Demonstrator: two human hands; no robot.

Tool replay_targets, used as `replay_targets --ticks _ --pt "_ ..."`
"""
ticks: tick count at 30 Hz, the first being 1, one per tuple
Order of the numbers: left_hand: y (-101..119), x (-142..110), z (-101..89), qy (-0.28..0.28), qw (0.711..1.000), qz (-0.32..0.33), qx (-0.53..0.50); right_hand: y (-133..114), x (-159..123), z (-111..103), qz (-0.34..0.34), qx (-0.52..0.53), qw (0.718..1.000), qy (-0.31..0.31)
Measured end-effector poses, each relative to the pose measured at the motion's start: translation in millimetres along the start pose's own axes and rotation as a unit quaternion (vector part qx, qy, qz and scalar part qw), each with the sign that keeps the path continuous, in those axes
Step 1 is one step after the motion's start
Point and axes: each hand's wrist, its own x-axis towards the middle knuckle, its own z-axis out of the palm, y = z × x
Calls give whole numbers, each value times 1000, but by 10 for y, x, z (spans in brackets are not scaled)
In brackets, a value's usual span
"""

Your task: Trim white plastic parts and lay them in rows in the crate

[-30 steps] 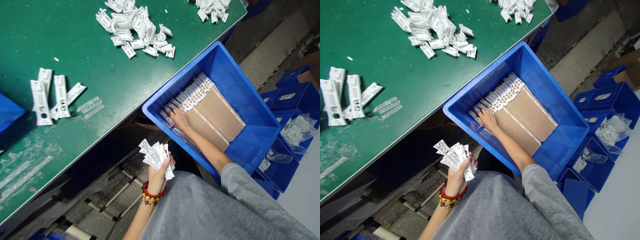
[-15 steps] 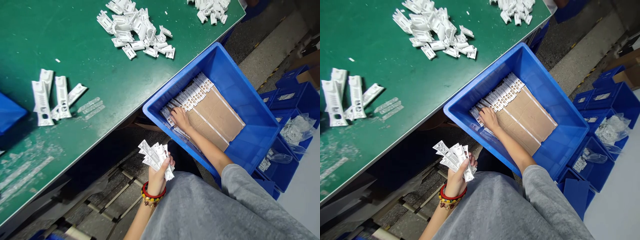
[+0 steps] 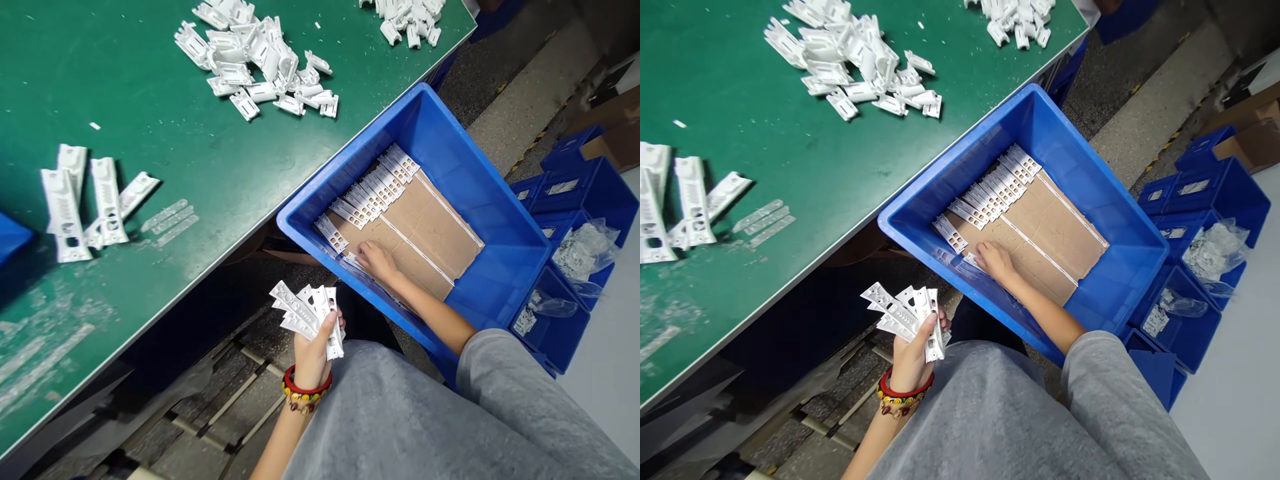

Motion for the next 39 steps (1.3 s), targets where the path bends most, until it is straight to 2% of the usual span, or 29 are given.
replay_targets --ticks 2,5,9,15,20,26,28,31,33,35,36,39 --pt "-7 8 -3 9 1000 -5 1 38 -190 69 10 0 1000 -3" --pt "-13 13 4 17 1000 -8 2 56 -311 158 22 5 1000 1" --pt "-19 -1 16 12 1000 -4 0 45 -280 224 10 11 1000 6" --pt "-30 -12 -1 10 1000 -9 10 154 -253 205 -54 23 998 -12" --pt "-57 22 -31 30 999 -4 16 252 -287 185 -26 44 998 25" --pt "-92 41 2 60 998 -6 17 189 -282 260 -55 84 995 1" --pt "-100 44 19 57 998 -3 17 142 -287 232 -45 85 995 7" --pt "-111 53 39 44 999 8 21 5 -334 40 13 139 988 58" --pt "-122 57 50 43 998 18 30 -156 -408 -191 45 227 967 106" --pt "-139 54 54 46 998 30 37 -368 -521 -461 38 314 940 132" --pt "-151 49 52 44 997 39 43 -483 -588 -591 26 345 929 131" --pt "-204 19 19 2 994 70 87 -782 -797 -891 -37 391 917 71"
